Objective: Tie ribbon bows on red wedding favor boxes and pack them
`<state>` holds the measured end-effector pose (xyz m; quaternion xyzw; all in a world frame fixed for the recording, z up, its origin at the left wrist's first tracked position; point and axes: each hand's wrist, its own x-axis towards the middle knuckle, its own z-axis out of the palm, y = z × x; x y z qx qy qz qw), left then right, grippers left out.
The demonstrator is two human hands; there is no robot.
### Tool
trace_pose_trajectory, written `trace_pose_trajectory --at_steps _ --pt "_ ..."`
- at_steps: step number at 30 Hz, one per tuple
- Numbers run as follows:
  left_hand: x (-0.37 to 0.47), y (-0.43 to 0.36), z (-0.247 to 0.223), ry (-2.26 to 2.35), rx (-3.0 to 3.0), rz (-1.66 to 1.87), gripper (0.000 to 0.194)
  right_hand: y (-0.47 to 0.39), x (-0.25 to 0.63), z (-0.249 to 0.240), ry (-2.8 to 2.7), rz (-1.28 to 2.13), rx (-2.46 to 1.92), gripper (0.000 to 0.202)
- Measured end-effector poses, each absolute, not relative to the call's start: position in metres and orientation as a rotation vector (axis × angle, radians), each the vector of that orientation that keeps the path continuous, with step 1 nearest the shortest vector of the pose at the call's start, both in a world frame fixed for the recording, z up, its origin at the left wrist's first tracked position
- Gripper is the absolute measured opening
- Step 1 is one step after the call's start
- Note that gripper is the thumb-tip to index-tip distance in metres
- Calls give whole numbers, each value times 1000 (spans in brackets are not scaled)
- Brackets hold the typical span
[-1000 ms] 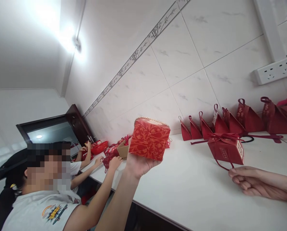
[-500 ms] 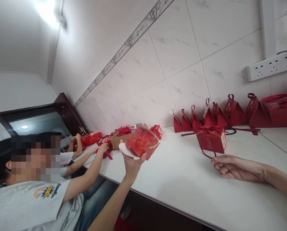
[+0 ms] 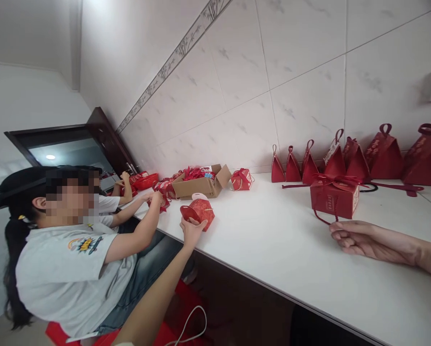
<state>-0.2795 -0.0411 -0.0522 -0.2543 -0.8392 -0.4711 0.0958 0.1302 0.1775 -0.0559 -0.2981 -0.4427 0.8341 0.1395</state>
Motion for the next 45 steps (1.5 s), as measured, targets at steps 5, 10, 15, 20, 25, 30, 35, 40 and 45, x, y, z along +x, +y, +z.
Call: trace_pose_trajectory --at_steps 5,10,15,20,25,30,35,40,45 --pt "-296 -38 -44 -2536 -506 -1423 112 180 131 -62 -1415 2287 -945 9" --pt "-299 -43 -32 -2540 -644 -1608 92 183 134 -63 -1444 2268 -939 10" --pt "-257 -63 -26 -2481 -1169 -1911 70 158 106 -45 -1607 2153 -927 13" --pt "-196 -77 -32 -2324 -1704 -1952 62 90 34 -15 -1904 2168 -693 43" --pt "-172 -85 -32 -2338 -1762 -1876 54 52 2 6 -1979 2039 -680 35" --pt "-176 -95 -33 -2149 -1966 -1500 91 65 13 21 -2035 1640 -910 24" --pt "-172 -94 -42 -2210 -1956 -1210 103 73 18 43 -1853 1743 -800 17" --pt "-165 -85 -47 -2255 -1925 -1252 109 53 11 77 -2114 1499 -703 19" --pt "-162 -82 -51 -2235 -1867 -1368 110 35 6 100 -2420 1068 -700 21"
